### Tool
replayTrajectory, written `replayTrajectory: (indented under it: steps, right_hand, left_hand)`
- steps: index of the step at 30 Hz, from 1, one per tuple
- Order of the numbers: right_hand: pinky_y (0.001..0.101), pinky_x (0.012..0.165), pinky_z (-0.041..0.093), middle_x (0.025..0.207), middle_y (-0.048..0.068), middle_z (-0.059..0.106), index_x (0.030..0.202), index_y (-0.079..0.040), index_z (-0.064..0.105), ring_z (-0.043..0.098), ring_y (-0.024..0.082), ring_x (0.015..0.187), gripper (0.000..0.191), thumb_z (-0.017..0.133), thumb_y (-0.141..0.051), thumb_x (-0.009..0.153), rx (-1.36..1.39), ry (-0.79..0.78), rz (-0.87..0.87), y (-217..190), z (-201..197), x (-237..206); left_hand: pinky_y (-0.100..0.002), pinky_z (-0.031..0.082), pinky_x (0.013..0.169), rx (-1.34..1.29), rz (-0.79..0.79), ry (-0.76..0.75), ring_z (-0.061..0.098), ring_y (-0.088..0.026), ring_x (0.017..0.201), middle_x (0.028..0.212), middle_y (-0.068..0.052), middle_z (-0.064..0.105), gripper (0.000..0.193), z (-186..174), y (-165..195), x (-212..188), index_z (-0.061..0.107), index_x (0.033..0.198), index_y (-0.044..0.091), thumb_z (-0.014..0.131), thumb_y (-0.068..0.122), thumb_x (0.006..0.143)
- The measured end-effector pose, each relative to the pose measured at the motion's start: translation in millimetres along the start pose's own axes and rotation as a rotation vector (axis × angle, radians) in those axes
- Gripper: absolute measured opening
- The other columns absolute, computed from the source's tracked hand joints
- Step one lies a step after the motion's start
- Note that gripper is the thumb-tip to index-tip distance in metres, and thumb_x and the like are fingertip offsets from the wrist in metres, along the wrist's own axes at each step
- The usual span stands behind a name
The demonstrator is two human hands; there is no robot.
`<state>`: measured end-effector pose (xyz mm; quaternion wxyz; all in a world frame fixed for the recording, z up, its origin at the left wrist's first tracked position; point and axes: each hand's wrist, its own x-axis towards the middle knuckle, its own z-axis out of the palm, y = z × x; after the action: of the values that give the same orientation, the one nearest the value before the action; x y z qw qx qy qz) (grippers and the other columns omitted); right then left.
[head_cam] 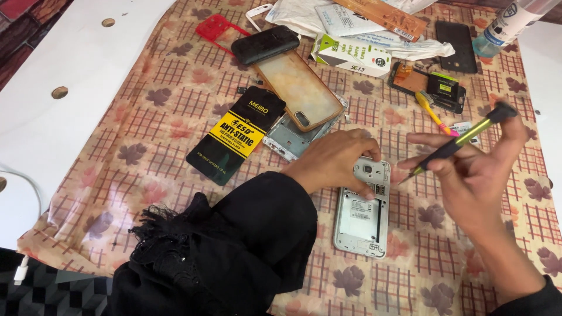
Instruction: The person cleans the interior of a disassembled smartphone using a toothbrush, then uses a screwdriver to remove screws from the phone's metal frame. The person handles the phone frame and internal components throughout.
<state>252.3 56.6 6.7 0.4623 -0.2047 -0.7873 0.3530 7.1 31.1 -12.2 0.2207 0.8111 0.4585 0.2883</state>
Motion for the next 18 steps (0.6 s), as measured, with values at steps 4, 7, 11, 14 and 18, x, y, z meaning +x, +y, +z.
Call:
replayTrajectory:
  steps: [4, 7, 11, 14, 18]
  right_hand:
    - [0.0468, 0.079, 0.066, 0.118, 0.032, 0.067, 0.143, -0.019, 0.002, 0.078, 0.038, 0.091, 0.072, 0.054, 0.009, 0.102, -0.112, -0.041, -0.098, -0.3, 3.7, -2.1]
    - [0.0444, 0.077, 0.066, 0.122, 0.035, 0.064, 0.15, -0.015, -0.004, 0.077, 0.038, 0.092, 0.088, 0.06, 0.011, 0.095, -0.135, -0.03, -0.121, -0.4, 2.0, -2.2]
    - [0.0435, 0.079, 0.067, 0.121, 0.033, 0.066, 0.15, -0.021, 0.0, 0.078, 0.037, 0.094, 0.093, 0.064, 0.014, 0.092, -0.092, -0.113, -0.109, 0.8, 4.8, -7.9]
    - [0.0426, 0.077, 0.067, 0.117, 0.029, 0.069, 0.146, -0.023, 0.006, 0.08, 0.034, 0.089, 0.093, 0.069, 0.014, 0.087, 0.001, -0.171, -0.031, 1.0, 9.3, -17.8]
    - [0.0429, 0.078, 0.071, 0.113, 0.028, 0.069, 0.14, -0.021, 0.01, 0.08, 0.036, 0.091, 0.094, 0.075, 0.01, 0.08, 0.051, -0.227, -0.015, 0.0, 11.5, -28.3]
  left_hand:
    - [-0.043, 0.05, 0.091, 0.072, -0.162, -0.061, 0.062, -0.025, 0.111, 0.115, -0.002, 0.066, 0.062, 3.2, 8.2, 3.7, 0.071, 0.11, 0.017, 0.092, 0.045, 0.058]
    - [-0.042, 0.05, 0.096, 0.096, -0.142, 0.02, 0.06, -0.026, 0.114, 0.118, -0.003, 0.065, 0.059, 8.6, 6.5, 5.4, 0.071, 0.111, 0.017, 0.091, 0.043, 0.062]
    - [-0.041, 0.05, 0.098, 0.107, -0.1, 0.126, 0.059, -0.027, 0.119, 0.119, -0.003, 0.066, 0.053, 13.5, 0.3, 5.0, 0.073, 0.111, 0.015, 0.089, 0.041, 0.068]
    - [-0.04, 0.05, 0.097, 0.107, -0.125, 0.113, 0.057, -0.026, 0.12, 0.12, -0.001, 0.066, 0.052, 16.0, -1.0, 6.6, 0.074, 0.113, 0.016, 0.088, 0.04, 0.068]
    - [-0.039, 0.05, 0.097, 0.086, -0.169, 0.118, 0.055, -0.022, 0.123, 0.123, 0.002, 0.067, 0.048, 17.7, -0.6, 7.4, 0.074, 0.116, 0.015, 0.084, 0.037, 0.074]
